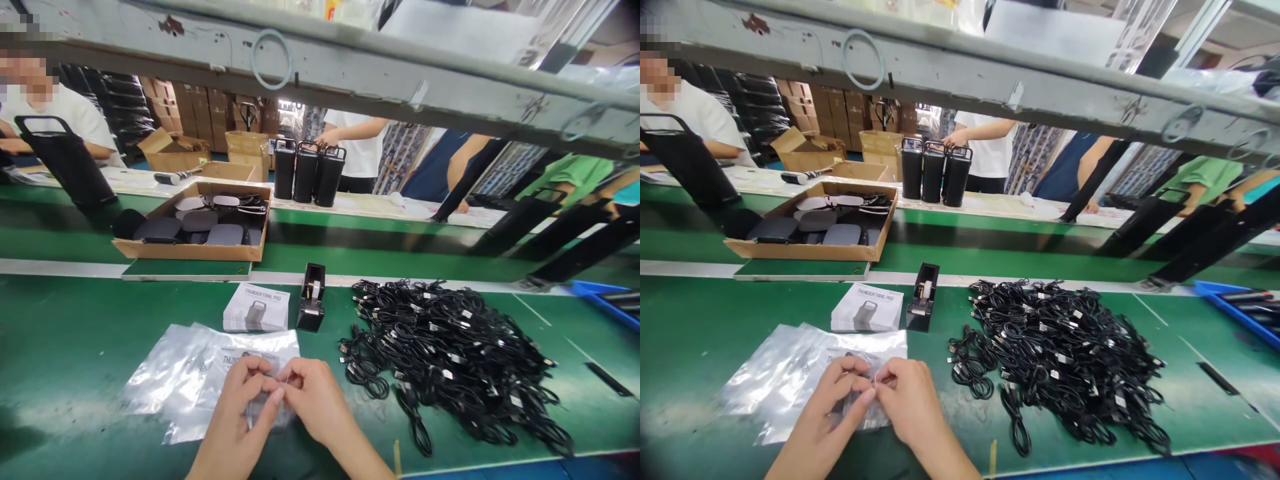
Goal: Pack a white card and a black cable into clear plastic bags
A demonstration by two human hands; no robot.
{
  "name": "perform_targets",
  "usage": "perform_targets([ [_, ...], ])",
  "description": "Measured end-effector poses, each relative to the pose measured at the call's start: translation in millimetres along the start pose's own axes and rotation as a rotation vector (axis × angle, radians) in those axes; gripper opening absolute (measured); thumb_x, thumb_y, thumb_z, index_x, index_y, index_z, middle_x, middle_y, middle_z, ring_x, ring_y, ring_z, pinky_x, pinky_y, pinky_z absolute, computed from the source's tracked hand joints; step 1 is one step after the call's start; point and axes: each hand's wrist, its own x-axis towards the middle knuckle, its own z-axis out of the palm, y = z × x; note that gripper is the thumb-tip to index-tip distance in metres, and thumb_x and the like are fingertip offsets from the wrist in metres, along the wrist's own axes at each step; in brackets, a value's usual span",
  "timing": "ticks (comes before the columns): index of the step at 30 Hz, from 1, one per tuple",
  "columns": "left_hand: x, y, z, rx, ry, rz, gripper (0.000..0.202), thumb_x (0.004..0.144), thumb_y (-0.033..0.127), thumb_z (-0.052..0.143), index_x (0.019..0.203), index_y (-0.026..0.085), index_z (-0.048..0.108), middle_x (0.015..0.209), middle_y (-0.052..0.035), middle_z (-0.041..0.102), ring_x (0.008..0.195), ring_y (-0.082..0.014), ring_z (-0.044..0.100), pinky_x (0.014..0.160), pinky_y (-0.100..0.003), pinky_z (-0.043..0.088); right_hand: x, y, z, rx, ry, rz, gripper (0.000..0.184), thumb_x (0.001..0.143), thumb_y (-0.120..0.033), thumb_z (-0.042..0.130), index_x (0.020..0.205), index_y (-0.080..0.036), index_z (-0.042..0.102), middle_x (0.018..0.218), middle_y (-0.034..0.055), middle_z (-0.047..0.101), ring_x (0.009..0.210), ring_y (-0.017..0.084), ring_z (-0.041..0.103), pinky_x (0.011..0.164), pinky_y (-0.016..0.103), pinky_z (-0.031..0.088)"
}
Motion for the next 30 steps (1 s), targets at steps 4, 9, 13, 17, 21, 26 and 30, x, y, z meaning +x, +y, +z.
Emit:
perform_targets([
  [4,9.8,4.7,-8.7,-0.036,0.068,0.004,0.018,0.081,0.036,0.047,0.076,0.024,0.060,0.098,-0.0047,0.048,0.097,-0.0211,0.049,0.085,-0.036,0.042,-0.8,-19.9,-3.6,-0.127,0.005,-0.247,0.019,0.079,-0.011,0.047,0.079,-0.019,0.065,0.075,-0.0011,0.064,0.069,0.011,0.054,0.066,0.021,0.038],
  [9,29.7,8.1,-33.3,-0.100,0.249,-0.030,0.024,0.078,0.044,0.049,0.072,0.022,0.057,0.099,-0.0043,0.050,0.097,-0.0218,0.050,0.087,-0.037,0.041,9.0,-55.0,-25.4,-0.240,-0.185,-0.504,0.019,0.085,-0.030,0.046,0.080,-0.020,0.062,0.089,0.0008,0.062,0.093,0.014,0.051,0.082,0.025,0.037],
  [13,41.1,7.0,-52.8,-0.239,0.256,-0.041,0.029,0.077,0.051,0.050,0.084,0.024,0.056,0.111,-0.0051,0.051,0.107,-0.0242,0.047,0.094,-0.039,0.036,25.6,-86.2,-34.7,-0.357,-0.170,-0.664,0.011,0.073,-0.030,0.065,0.066,-0.020,0.063,0.072,-0.0032,0.063,0.087,0.014,0.055,0.087,0.028,0.034],
  [17,49.0,-5.5,-62.9,-0.534,0.085,0.001,0.081,0.057,0.074,0.051,0.122,0.027,0.040,0.130,-0.0100,0.043,0.120,-0.0320,0.038,0.096,-0.042,0.036,32.3,-115.0,-42.1,-0.321,-0.196,-0.790,0.013,0.074,-0.030,0.064,0.065,-0.021,0.061,0.074,-0.0051,0.065,0.083,0.011,0.057,0.084,0.023,0.037],
  [21,53.7,-15.8,-60.3,-0.611,-0.154,-0.024,0.086,0.052,0.071,0.058,0.124,0.026,0.045,0.118,-0.0108,0.055,0.109,-0.0343,0.048,0.086,-0.040,0.046,32.3,-125.6,-53.2,-0.318,-0.259,-0.851,0.014,0.076,-0.029,0.062,0.067,-0.020,0.059,0.072,-0.0052,0.064,0.071,0.008,0.057,0.073,0.017,0.041],
  [26,49.9,-17.1,-50.0,-0.604,-0.286,-0.132,0.045,0.060,0.051,0.068,0.094,0.022,0.064,0.076,-0.0016,0.065,0.073,-0.0234,0.059,0.060,-0.030,0.050,19.9,-116.2,-75.4,-0.439,-0.282,-0.943,0.018,0.071,-0.032,0.066,0.061,-0.019,0.059,0.078,-0.0018,0.064,0.086,0.011,0.056,0.084,0.019,0.038],
  [30,45.1,-8.6,-46.4,-0.636,-0.342,-0.105,0.037,0.065,0.051,0.065,0.080,0.018,0.065,0.066,-0.0004,0.062,0.058,-0.0142,0.052,0.052,-0.022,0.042,4.8,-107.5,-94.7,-0.573,-0.296,-0.982,0.022,0.058,-0.037,0.075,0.062,-0.018,0.065,0.123,0.0061,0.049,0.119,0.020,0.039,0.102,0.029,0.024],
])
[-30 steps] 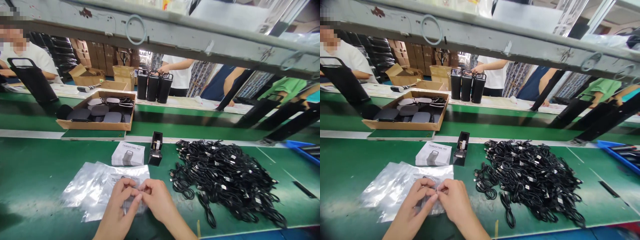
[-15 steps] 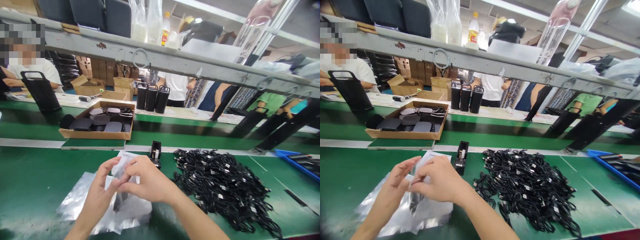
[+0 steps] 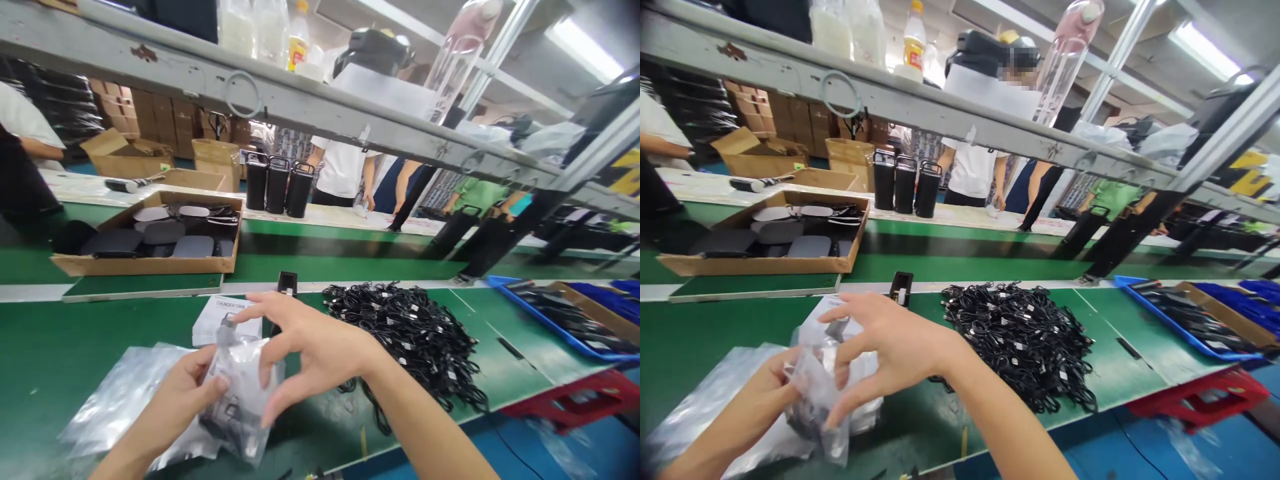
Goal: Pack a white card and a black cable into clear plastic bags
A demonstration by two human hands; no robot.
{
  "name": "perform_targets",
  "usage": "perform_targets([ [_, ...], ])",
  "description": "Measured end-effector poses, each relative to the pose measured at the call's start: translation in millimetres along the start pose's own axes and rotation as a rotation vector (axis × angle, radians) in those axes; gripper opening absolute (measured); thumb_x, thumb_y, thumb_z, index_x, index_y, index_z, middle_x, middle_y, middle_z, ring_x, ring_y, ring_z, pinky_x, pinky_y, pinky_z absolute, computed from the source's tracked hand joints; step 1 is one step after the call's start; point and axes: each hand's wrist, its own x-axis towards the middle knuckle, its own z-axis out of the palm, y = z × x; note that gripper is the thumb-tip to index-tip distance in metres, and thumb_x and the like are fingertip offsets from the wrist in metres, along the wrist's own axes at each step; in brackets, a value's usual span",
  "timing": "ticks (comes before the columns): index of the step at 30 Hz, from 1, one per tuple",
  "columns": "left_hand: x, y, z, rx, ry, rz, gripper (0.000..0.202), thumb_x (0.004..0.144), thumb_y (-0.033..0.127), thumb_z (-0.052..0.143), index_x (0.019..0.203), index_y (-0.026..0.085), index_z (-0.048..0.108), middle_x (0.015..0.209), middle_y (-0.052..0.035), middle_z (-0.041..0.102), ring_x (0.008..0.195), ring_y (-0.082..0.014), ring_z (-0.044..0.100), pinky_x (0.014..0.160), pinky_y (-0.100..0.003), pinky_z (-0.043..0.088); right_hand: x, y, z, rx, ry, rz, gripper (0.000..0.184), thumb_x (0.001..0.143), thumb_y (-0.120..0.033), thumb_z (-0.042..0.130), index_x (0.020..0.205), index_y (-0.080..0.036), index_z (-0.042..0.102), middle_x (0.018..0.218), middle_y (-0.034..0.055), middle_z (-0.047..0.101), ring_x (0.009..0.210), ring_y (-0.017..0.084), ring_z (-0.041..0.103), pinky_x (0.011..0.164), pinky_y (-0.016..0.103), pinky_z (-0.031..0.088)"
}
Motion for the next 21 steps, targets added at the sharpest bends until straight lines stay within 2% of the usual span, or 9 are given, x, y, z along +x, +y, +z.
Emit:
perform_targets([
  [2,-0.5,3.1,3.7,0.004,-0.006,-0.007,0.034,0.067,0.050,0.063,0.072,0.017,0.063,0.063,0.0006,0.059,0.056,-0.0118,0.048,0.051,-0.020,0.039,-7.9,0.4,-4.0,-0.004,-0.059,0.028,0.019,0.059,-0.036,0.074,0.062,-0.019,0.065,0.125,0.0047,0.048,0.122,0.021,0.036,0.103,0.033,0.022],
  [4,-0.8,4.9,6.7,0.014,0.005,-0.029,0.034,0.069,0.049,0.061,0.063,0.016,0.059,0.057,0.0023,0.054,0.052,-0.0099,0.044,0.049,-0.019,0.036,-12.9,1.2,-6.3,0.059,-0.098,0.050,0.016,0.060,-0.033,0.074,0.059,-0.020,0.065,0.121,0.0029,0.052,0.120,0.021,0.039,0.101,0.033,0.026],
  [8,-2.8,5.6,11.4,0.013,0.016,-0.057,0.033,0.074,0.046,0.058,0.062,0.016,0.057,0.057,0.0020,0.054,0.053,-0.0102,0.046,0.051,-0.020,0.037,-18.6,1.5,-6.0,0.231,-0.064,0.130,0.011,0.065,-0.024,0.071,0.059,-0.020,0.062,0.115,0.0024,0.054,0.114,0.019,0.045,0.096,0.029,0.035],
  [13,-5.6,9.7,17.0,0.166,0.198,0.050,0.021,0.074,0.039,0.059,0.068,0.020,0.063,0.061,0.0011,0.060,0.059,-0.0130,0.052,0.056,-0.022,0.041,-30.0,3.4,1.6,0.326,-0.006,0.264,0.007,0.075,-0.017,0.059,0.071,-0.020,0.063,0.107,0.0029,0.058,0.102,0.016,0.053,0.090,0.029,0.040],
  [16,-5.3,12.3,20.0,0.242,0.307,0.047,0.020,0.074,0.038,0.058,0.067,0.021,0.065,0.067,-0.0003,0.066,0.068,-0.0160,0.058,0.063,-0.024,0.045,-40.1,6.3,14.8,0.417,0.161,0.409,0.015,0.080,-0.016,0.052,0.090,-0.022,0.061,0.101,0.0025,0.061,0.095,0.015,0.056,0.086,0.029,0.042],
  [17,-4.8,12.7,20.9,0.256,0.349,0.046,0.019,0.073,0.038,0.058,0.067,0.021,0.066,0.069,-0.0003,0.067,0.070,-0.0165,0.059,0.065,-0.024,0.046,-42.8,7.6,21.4,0.465,0.237,0.469,0.024,0.078,-0.018,0.055,0.102,-0.023,0.057,0.102,0.0028,0.061,0.094,0.015,0.057,0.086,0.030,0.043],
  [19,-3.4,12.5,22.6,0.279,0.415,0.051,0.020,0.072,0.039,0.059,0.066,0.022,0.067,0.071,-0.0005,0.068,0.071,-0.0172,0.060,0.065,-0.025,0.047,-45.7,10.3,37.0,0.538,0.333,0.583,0.057,0.068,-0.024,0.068,0.120,-0.023,0.044,0.106,0.0035,0.060,0.095,0.016,0.056,0.086,0.031,0.043],
  [20,-2.6,12.2,23.4,0.292,0.428,0.052,0.019,0.071,0.039,0.060,0.066,0.022,0.067,0.071,-0.0006,0.068,0.070,-0.0175,0.060,0.064,-0.025,0.047,-45.5,11.8,45.0,0.550,0.341,0.632,0.064,0.063,-0.025,0.072,0.121,-0.023,0.044,0.104,0.0035,0.060,0.093,0.017,0.056,0.085,0.031,0.043],
  [21,-1.7,11.7,24.2,0.304,0.429,0.049,0.018,0.070,0.039,0.061,0.068,0.022,0.067,0.070,-0.0007,0.069,0.068,-0.0178,0.061,0.063,-0.026,0.048,-44.5,13.2,52.4,0.548,0.332,0.672,0.059,0.062,-0.026,0.073,0.116,-0.021,0.050,0.099,0.0029,0.062,0.089,0.017,0.057,0.082,0.030,0.044],
])
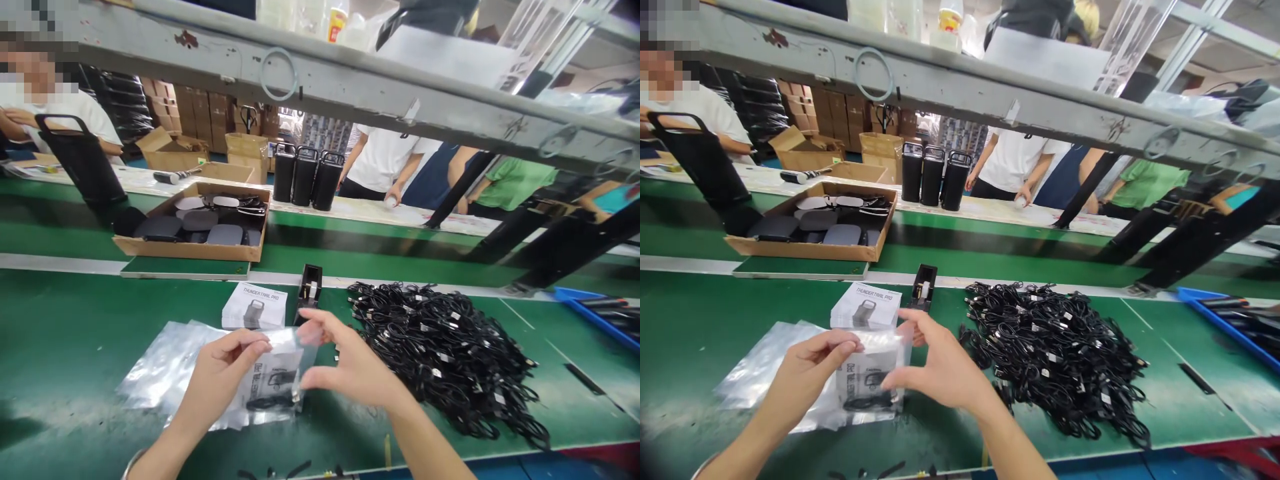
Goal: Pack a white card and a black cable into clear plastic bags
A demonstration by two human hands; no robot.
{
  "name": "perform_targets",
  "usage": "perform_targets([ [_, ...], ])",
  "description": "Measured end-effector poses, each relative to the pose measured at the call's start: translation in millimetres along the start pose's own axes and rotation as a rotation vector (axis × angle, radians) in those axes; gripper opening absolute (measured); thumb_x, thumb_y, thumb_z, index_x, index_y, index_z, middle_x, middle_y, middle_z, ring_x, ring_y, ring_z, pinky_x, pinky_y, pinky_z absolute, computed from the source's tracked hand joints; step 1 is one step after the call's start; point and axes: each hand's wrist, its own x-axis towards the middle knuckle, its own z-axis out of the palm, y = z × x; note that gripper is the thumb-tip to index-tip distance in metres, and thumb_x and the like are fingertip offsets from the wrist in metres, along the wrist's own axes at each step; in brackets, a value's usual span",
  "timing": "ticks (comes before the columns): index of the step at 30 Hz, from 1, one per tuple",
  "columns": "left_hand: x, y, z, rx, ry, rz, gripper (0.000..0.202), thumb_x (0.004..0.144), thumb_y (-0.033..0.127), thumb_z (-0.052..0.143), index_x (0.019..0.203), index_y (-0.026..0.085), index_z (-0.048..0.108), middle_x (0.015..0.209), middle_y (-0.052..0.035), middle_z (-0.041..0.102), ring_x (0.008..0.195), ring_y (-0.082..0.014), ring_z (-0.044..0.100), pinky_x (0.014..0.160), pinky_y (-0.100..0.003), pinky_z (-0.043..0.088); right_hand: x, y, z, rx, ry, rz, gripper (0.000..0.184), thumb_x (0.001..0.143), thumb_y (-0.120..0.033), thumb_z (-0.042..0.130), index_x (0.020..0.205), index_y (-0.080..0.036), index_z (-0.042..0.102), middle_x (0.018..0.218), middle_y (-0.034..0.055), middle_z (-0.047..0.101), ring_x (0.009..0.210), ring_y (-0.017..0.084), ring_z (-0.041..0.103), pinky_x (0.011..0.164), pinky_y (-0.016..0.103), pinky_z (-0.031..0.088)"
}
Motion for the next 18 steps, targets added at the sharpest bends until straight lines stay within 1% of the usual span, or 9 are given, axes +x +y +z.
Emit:
perform_targets([
  [2,0.7,-0.5,2.0,0.027,-0.017,-0.007,0.017,0.067,0.038,0.064,0.074,0.023,0.068,0.071,-0.0008,0.070,0.068,-0.0188,0.062,0.063,-0.027,0.050,3.1,6.6,10.0,-0.031,0.009,0.061,0.023,0.069,-0.027,0.067,0.090,-0.018,0.064,0.081,0.0010,0.065,0.077,0.015,0.058,0.073,0.026,0.045],
  [3,1.0,-0.8,2.6,0.040,-0.029,-0.014,0.017,0.066,0.037,0.065,0.075,0.024,0.069,0.072,-0.0009,0.071,0.069,-0.0194,0.062,0.064,-0.028,0.051,4.9,8.7,13.4,-0.031,0.017,0.074,0.010,0.073,-0.026,0.062,0.078,-0.018,0.066,0.074,0.0006,0.065,0.072,0.014,0.058,0.068,0.025,0.045],
  [5,1.5,-1.8,2.3,0.054,-0.056,-0.027,0.015,0.066,0.035,0.064,0.075,0.024,0.070,0.074,-0.0012,0.071,0.071,-0.0205,0.064,0.066,-0.029,0.052,7.7,11.6,16.9,-0.017,0.022,0.064,0.011,0.076,-0.022,0.059,0.071,-0.017,0.067,0.070,0.0006,0.065,0.069,0.013,0.057,0.064,0.023,0.044],
  [7,1.7,-3.6,-0.4,0.055,-0.102,-0.032,0.014,0.069,0.033,0.061,0.072,0.025,0.071,0.077,-0.0017,0.072,0.075,-0.0218,0.064,0.070,-0.031,0.052,8.5,14.7,17.3,-0.014,0.023,0.028,0.012,0.076,-0.018,0.058,0.076,-0.019,0.069,0.074,0.0006,0.066,0.070,0.013,0.058,0.064,0.023,0.045],
  [11,2.3,-8.3,-10.6,-0.024,-0.161,-0.083,0.017,0.069,0.035,0.061,0.077,0.024,0.072,0.088,-0.0035,0.072,0.086,-0.0243,0.063,0.077,-0.032,0.050,4.6,24.2,18.0,-0.034,0.056,-0.087,0.027,0.076,-0.005,0.050,0.081,-0.022,0.070,0.080,0.0004,0.067,0.076,0.013,0.060,0.071,0.024,0.046],
  [13,2.6,-10.1,-14.3,-0.170,-0.139,-0.182,0.029,0.072,0.043,0.056,0.090,0.023,0.068,0.096,-0.0049,0.070,0.086,-0.0232,0.063,0.075,-0.032,0.050,1.2,29.0,20.8,-0.077,0.089,-0.155,0.032,0.075,-0.002,0.047,0.082,-0.023,0.070,0.082,0.0010,0.067,0.078,0.013,0.060,0.073,0.024,0.047],
  [15,2.4,-11.3,-14.4,-0.356,-0.126,-0.275,0.046,0.076,0.054,0.046,0.109,0.024,0.057,0.103,-0.0063,0.067,0.085,-0.0222,0.063,0.072,-0.033,0.051,-2.3,32.1,24.6,-0.171,0.108,-0.232,0.033,0.076,-0.002,0.045,0.084,-0.023,0.070,0.085,0.0027,0.066,0.080,0.013,0.060,0.071,0.024,0.047],
  [16,1.9,-12.0,-12.9,-0.410,-0.123,-0.304,0.051,0.076,0.058,0.044,0.114,0.024,0.052,0.102,-0.0063,0.067,0.084,-0.0220,0.064,0.071,-0.034,0.051,-3.8,32.7,26.4,-0.225,0.111,-0.269,0.033,0.077,-0.004,0.044,0.084,-0.023,0.070,0.086,0.0037,0.065,0.080,0.014,0.060,0.070,0.025,0.047],
  [18,0.2,-14.4,-7.3,-0.374,-0.159,-0.319,0.051,0.070,0.058,0.053,0.105,0.021,0.056,0.088,-0.0050,0.070,0.077,-0.0218,0.065,0.067,-0.032,0.050,-5.6,32.3,28.3,-0.299,0.088,-0.324,0.031,0.080,-0.007,0.043,0.084,-0.023,0.069,0.087,0.0044,0.064,0.082,0.014,0.059,0.070,0.025,0.046],
])
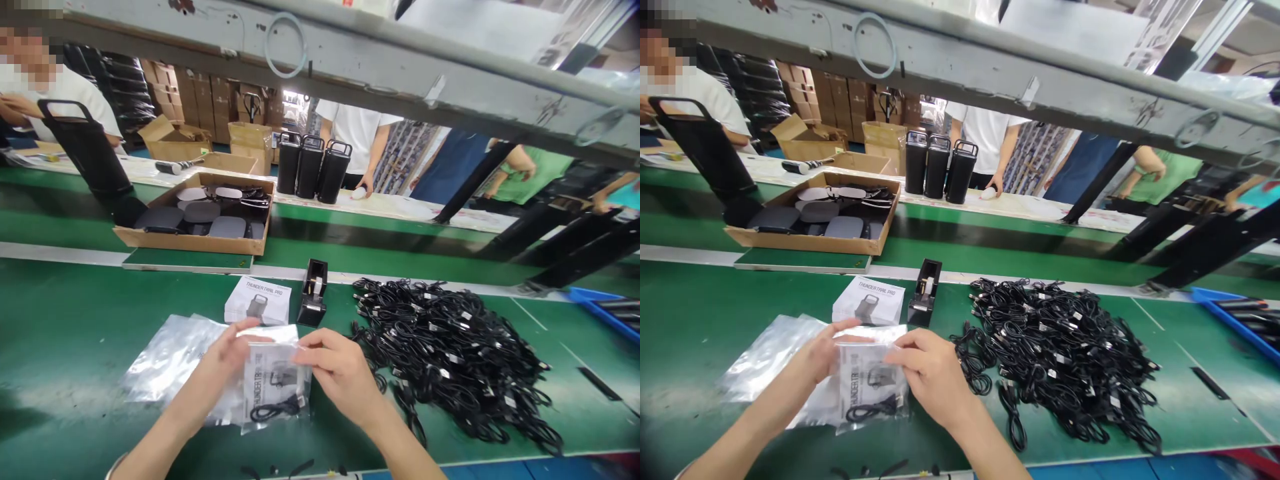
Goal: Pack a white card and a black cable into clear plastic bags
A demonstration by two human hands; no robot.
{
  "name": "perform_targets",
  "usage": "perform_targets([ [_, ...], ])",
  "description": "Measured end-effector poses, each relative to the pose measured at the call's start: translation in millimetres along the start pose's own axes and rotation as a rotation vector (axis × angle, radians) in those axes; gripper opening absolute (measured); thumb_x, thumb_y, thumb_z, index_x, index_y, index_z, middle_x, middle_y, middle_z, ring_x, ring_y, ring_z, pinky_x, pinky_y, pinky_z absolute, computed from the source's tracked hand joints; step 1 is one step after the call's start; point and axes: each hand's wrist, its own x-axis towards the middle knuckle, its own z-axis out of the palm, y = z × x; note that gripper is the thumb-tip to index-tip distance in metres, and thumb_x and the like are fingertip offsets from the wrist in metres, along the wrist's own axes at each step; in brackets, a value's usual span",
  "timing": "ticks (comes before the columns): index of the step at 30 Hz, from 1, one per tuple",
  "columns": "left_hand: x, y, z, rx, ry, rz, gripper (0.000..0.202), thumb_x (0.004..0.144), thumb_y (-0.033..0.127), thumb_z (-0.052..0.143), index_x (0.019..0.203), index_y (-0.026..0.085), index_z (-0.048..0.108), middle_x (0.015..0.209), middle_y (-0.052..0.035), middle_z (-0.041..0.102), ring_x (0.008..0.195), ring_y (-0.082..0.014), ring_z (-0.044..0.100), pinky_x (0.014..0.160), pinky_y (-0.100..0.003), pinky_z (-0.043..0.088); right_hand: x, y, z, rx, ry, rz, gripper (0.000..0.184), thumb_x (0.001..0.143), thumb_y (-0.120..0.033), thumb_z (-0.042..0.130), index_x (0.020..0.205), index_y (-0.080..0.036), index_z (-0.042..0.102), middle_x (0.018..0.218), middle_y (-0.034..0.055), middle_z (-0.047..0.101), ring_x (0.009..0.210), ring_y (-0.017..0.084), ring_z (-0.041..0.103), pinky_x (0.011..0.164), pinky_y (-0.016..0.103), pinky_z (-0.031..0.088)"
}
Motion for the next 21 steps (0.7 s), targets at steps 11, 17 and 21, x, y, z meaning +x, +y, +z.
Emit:
perform_targets([
  [11,-5.1,-16.5,9.9,0.028,0.038,0.008,0.035,0.067,0.046,0.064,0.086,0.016,0.063,0.069,-0.0014,0.069,0.068,-0.0207,0.065,0.062,-0.029,0.051,45.3,37.6,-3.3,0.085,0.305,0.697,0.026,0.069,-0.043,0.060,0.067,-0.017,0.063,0.077,0.0051,0.060,0.072,0.020,0.058,0.076,0.035,0.042],
  [17,-3.3,-21.1,8.4,-0.036,0.068,-0.023,0.036,0.069,0.045,0.063,0.089,0.016,0.060,0.070,-0.0018,0.069,0.068,-0.0210,0.065,0.064,-0.030,0.051,46.9,36.2,14.2,0.368,0.390,0.783,0.032,0.075,-0.047,0.049,0.079,-0.016,0.057,0.085,0.0060,0.062,0.056,0.013,0.061,0.060,0.030,0.049],
  [21,-0.2,-25.0,9.4,-0.050,0.089,-0.006,0.036,0.069,0.044,0.063,0.090,0.016,0.060,0.071,-0.0021,0.069,0.067,-0.0199,0.064,0.064,-0.029,0.049,30.5,25.5,32.9,0.371,0.474,0.744,0.028,0.074,-0.043,0.054,0.063,-0.016,0.058,0.108,0.0094,0.055,0.097,0.019,0.056,0.085,0.030,0.042],
])
